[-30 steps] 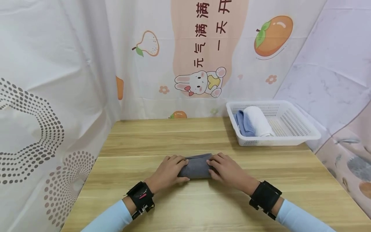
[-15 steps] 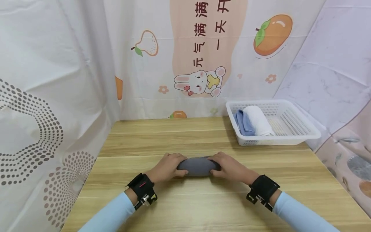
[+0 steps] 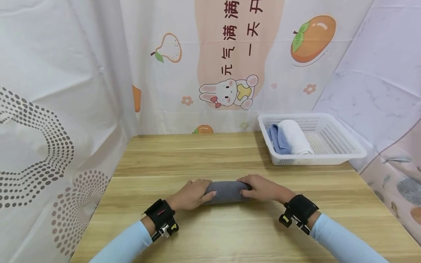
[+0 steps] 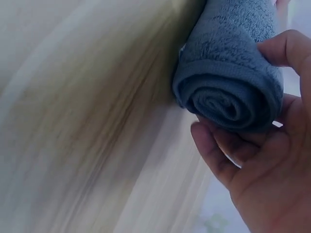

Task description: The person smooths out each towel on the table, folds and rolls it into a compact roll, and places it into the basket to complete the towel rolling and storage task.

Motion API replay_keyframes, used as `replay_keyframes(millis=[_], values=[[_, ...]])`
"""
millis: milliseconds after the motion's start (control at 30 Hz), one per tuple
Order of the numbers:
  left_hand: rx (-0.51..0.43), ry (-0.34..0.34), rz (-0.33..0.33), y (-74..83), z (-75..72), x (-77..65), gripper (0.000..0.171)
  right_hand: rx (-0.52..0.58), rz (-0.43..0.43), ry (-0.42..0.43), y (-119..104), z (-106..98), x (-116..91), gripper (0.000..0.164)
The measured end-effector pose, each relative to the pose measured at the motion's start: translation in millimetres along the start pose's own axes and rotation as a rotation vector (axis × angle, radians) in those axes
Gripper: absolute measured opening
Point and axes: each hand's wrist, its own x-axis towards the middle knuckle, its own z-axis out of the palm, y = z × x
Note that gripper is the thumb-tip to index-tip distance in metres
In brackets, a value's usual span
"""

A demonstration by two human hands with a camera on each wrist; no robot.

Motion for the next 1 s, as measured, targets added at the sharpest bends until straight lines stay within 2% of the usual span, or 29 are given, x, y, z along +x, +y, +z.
replay_keyframes(millis=[133,233,267,367,433,500,633,733,867,1000], values=[[0.132,-0.001,-0.022,0.1,8.2,-2.6,0.074,-0.156,-0.044,0.075,-8,12,-3,0.030],[0.206,-0.019,-0.027,0.4,9.0,-3.7,0.086,-0.315,0.005,0.080,-17,29,-7,0.043],[0.221,-0.024,-0.023,0.6,8.6,-4.0,0.085,-0.374,0.028,0.073,-20,33,-9,0.054],[0.206,-0.043,-0.027,0.1,6.8,-4.8,0.080,-0.500,0.048,0.073,-23,44,-8,0.076],[0.183,-0.051,-0.034,-0.5,5.5,-4.9,0.076,-0.562,0.027,0.135,-21,48,-5,0.091],[0.150,-0.055,-0.035,-0.7,4.6,-4.3,0.074,-0.617,-0.011,0.209,-18,53,0,0.097],[0.084,-0.073,-0.031,0.8,4.1,-1.3,0.074,-0.679,-0.090,0.303,-12,61,5,0.092],[0.065,-0.071,-0.053,1.9,3.3,0.6,0.073,-0.678,-0.119,0.314,-8,61,10,0.091],[0.111,-0.037,-0.091,5.2,2.8,0.2,0.067,-0.652,-0.097,0.270,-5,53,23,0.091],[0.201,0.015,-0.069,13.4,6.1,-0.9,0.063,-0.619,-0.066,0.214,-1,44,31,0.085]])
